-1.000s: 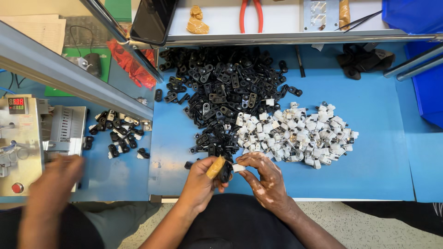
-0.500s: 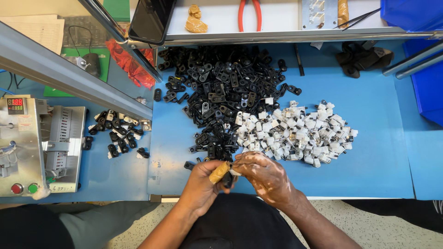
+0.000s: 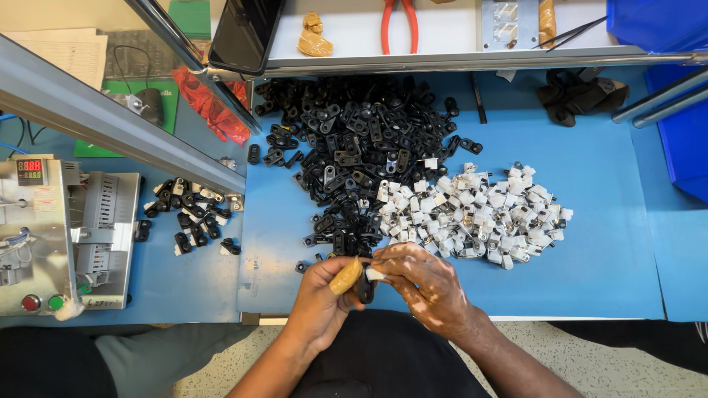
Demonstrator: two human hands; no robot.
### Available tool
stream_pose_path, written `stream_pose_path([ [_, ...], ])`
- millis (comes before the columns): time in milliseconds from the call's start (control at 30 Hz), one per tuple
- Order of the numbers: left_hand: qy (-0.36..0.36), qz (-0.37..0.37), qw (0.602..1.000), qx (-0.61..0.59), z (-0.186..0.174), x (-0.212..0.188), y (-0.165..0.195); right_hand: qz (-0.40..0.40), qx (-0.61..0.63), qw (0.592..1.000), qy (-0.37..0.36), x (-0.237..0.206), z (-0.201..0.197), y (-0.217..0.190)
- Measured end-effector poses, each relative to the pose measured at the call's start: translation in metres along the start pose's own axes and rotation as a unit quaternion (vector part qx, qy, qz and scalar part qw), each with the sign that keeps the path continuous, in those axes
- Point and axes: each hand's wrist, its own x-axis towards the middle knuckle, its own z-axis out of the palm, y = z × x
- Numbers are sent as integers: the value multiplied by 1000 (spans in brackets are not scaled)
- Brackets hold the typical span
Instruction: The person repeatedly picks up small black and white plastic parts from a blue workbench, aligns them by hand, and presses them together. The assembled units are placed into a small pile on the left side of the table. The process continues with the same repetitive hand motions throughout the clip.
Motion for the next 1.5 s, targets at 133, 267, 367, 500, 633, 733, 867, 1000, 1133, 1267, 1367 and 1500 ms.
stream_pose_path([
  [133, -35, 3, 999, 8, 2, 1, 2, -7, -10, 1000, -28, -1, -4, 1],
  [267, -11, 73, 995, 63, 11, -1, 3, 20, -32, 999, -30, 1, -10, -3],
  [367, -25, 200, 966, 160, 19, -6, 7, 78, -51, 996, -15, 4, -8, -10],
  [500, -1, 370, 846, 383, 24, -12, 13, -10, -9, 994, 110, 7, 6, -15],
  [633, 6, 294, 906, 304, 24, -10, 15, 111, -5, 990, 90, 2, 8, -14],
  [733, 12, 215, 952, 216, 23, -7, 11, 82, 3, 992, 99, 0, 6, -7],
  [867, 2, 178, 962, 206, 23, -3, 8, 7, -32, 991, 126, -4, 8, 1],
  [1000, -27, 136, 982, 127, 25, 2, 11, 49, 76, 993, 72, -9, 13, 9],
  [1133, -44, 167, 969, 178, 27, -1, 18, 114, 224, 964, 90, -14, 13, 16],
  [1267, -41, 135, 967, 213, 29, -4, 21, 46, 233, 968, 82, -17, 14, 19],
  [1367, -33, 152, 970, 188, 31, -4, 20, 65, 252, 960, 100, -22, 17, 17],
  [1500, -53, 169, 969, 171, 30, -6, 18, 54, 264, 953, 140, -23, 22, 19],
])
